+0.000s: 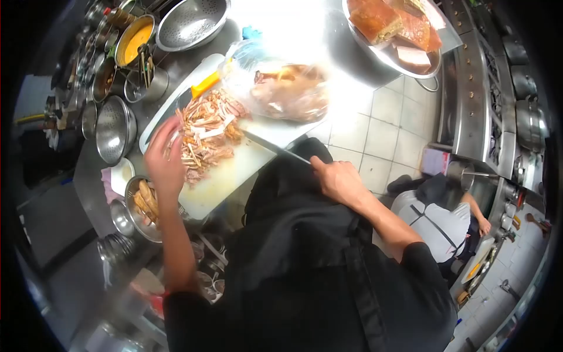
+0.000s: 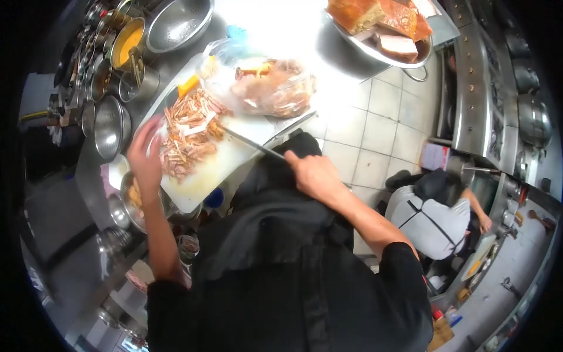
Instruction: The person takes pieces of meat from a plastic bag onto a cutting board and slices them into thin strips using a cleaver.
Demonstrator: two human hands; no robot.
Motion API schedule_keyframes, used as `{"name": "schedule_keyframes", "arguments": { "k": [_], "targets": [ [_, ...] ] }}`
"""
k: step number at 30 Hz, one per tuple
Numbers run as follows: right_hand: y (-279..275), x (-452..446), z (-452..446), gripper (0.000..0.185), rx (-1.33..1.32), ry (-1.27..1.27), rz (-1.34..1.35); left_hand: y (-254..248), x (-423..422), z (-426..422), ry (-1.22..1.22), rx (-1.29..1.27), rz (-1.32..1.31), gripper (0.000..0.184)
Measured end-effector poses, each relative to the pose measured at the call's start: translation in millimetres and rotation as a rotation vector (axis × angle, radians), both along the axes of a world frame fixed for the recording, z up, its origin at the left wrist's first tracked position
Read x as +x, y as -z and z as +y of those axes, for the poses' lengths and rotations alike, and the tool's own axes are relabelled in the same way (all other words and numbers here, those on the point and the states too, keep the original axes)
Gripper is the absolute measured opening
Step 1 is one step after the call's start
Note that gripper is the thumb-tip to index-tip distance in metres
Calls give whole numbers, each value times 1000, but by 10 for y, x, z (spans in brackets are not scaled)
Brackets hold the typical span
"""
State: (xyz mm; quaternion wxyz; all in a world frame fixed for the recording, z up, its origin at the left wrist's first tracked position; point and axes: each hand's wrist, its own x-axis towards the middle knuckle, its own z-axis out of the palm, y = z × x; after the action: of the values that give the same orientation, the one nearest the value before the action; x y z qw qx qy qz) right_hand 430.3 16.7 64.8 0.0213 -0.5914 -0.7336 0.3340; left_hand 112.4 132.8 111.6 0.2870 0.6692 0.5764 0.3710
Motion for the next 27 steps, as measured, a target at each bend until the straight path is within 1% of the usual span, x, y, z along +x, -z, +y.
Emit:
{"name": "schedule_keyframes", "arguments": {
  "k": [1,2,3,4,5,7,8,10,13,14,16,17,19,23,25,26,27],
  "targets": [
    [72,68,-11,13,-31,31,-7,-55,303,239,165,9,8,29],
    [92,126,8,18,-63,8,3,-40,624,474,320,15,15,24],
    [89,162,46,18,-64,-8,29,63,957,669,335,-145,26,19],
    [79,183,85,21,-67,-35,30,209,1210,885,482,-145,166,19],
    [76,209,130,24,-66,-62,30,457,1379,1119,600,-210,370,18],
    [93,259,226,25,-73,-84,85,912,1597,1370,544,-129,813,30],
    [106,297,277,26,-82,-86,109,1002,1631,1491,532,-142,836,30],
    [126,364,350,27,-110,-100,140,1093,1696,1623,629,-293,944,39],
    [189,419,389,28,-130,-130,181,1127,1776,1667,681,-282,1072,41],
    [205,446,410,29,-122,-144,191,1119,1805,1673,668,-287,1077,41],
    [194,477,468,30,-118,-183,192,1017,1879,1639,702,-205,1149,41],
    [186,491,500,30,-115,-210,190,985,1897,1630,683,-212,1149,41],
    [182,520,566,30,-121,-247,191,940,1893,1595,699,-114,1137,41],
    [216,535,632,30,-120,-299,178,964,1871,1529,636,-106,1131,39],
    [209,544,657,28,-119,-313,170,1033,1803,1446,687,39,948,36],
    [198,543,667,25,-114,-322,165,1077,1814,1455,702,-62,941,37],
    [182,557,676,25,-111,-388,164,1097,1827,1491,685,-175,934,38]
  ]
}}
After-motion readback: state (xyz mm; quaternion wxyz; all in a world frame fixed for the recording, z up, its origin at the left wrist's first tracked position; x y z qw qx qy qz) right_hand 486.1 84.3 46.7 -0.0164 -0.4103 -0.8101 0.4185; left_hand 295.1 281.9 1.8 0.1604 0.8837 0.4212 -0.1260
